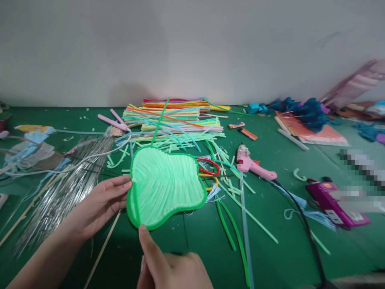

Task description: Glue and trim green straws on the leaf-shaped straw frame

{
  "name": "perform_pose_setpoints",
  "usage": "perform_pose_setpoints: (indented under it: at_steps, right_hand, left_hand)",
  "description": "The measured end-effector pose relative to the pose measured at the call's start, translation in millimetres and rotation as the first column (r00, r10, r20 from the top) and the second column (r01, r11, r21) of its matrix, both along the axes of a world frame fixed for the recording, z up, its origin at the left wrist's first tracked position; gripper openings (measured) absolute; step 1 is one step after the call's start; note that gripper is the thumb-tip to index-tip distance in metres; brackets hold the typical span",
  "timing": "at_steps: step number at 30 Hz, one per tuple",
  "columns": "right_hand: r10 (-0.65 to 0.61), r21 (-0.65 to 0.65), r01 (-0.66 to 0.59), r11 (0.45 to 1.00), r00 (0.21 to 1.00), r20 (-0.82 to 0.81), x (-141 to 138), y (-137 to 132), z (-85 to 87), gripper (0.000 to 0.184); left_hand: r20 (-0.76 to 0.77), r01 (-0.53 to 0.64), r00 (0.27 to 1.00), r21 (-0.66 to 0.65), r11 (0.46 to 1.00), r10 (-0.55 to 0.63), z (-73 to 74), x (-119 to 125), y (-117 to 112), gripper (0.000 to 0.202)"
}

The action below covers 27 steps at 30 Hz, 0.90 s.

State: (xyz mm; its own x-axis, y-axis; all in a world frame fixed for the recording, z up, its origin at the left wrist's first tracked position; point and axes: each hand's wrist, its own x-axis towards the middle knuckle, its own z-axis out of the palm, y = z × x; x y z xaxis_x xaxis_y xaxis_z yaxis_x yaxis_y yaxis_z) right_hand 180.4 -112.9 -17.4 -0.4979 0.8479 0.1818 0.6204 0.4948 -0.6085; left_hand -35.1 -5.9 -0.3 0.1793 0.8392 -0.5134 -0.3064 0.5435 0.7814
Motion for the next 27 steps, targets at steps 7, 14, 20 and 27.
perform_pose_setpoints:
  at_steps: [7,14,20,27]
  right_hand:
    - [0.105,-0.091,-0.113,0.989,0.991,-0.085,7,11,6.7,0.062]
    - [0.097,-0.254,-0.115,0.96,0.992,-0.083,8,36,40.1,0.046]
    - [0.089,-0.502,-0.092,0.86,0.996,-0.03,15,61,66.1,0.042]
    - [0.375,-0.709,-0.255,0.657,0.927,0.014,25,100,84.8,0.042]
  left_hand:
    - [0.003,0.039,0.999,0.014,0.999,-0.039,1.0,-2,-1,0.034]
    - [0.001,0.067,0.998,0.034,0.997,-0.067,-0.7,-3,-1,0.036]
    - [-0.005,0.077,0.997,0.038,0.996,-0.077,-2.0,-4,-1,0.037]
    - [-0.005,0.087,0.996,0.036,0.996,-0.087,-1.5,-3,0,0.036]
